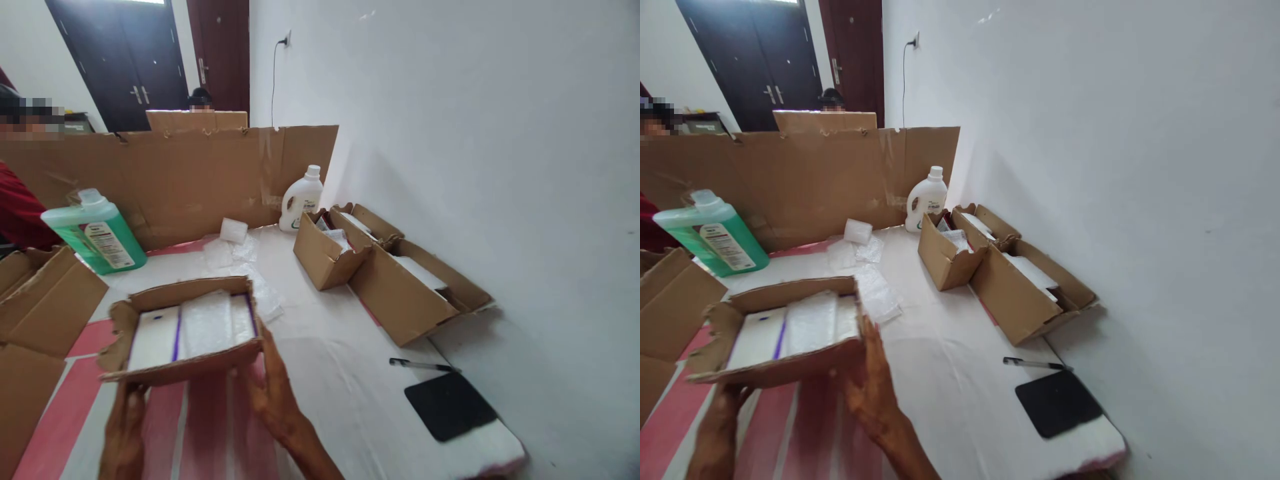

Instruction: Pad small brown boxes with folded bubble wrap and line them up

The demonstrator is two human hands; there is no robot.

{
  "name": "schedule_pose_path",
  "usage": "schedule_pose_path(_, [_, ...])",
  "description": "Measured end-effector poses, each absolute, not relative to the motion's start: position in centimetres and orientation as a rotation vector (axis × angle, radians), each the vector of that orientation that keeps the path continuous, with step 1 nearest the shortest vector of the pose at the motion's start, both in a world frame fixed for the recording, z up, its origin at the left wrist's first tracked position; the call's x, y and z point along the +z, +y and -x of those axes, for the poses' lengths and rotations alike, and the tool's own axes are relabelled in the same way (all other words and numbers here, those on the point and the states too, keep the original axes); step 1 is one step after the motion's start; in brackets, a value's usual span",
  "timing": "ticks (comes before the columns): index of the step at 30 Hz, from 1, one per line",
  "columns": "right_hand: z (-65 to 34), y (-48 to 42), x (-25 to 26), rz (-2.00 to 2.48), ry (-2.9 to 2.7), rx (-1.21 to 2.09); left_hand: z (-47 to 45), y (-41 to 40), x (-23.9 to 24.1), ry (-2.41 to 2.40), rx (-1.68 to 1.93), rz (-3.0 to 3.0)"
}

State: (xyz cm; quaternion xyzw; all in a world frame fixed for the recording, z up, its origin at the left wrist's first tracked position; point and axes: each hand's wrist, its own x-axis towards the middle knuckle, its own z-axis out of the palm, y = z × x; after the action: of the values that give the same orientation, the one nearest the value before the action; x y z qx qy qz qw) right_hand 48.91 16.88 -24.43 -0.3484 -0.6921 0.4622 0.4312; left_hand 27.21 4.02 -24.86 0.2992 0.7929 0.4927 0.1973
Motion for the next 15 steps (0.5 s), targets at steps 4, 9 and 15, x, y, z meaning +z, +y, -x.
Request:
schedule_pose_path(4, [-52.8, 17.3, -23.8, 1.057, -1.669, 0.905, -31.1, 6.2, -26.4, 2.043, 1.339, -0.992])
schedule_pose_path(9, [-49.3, 15.1, -23.8, 0.856, -1.8, 0.876, -27.5, 3.9, -24.1, 2.278, 1.313, -0.84])
schedule_pose_path(15, [-48.7, 15.0, -24.4, 0.837, -1.782, 0.847, -29.6, 3.7, -20.8, 2.299, 1.341, -0.84])
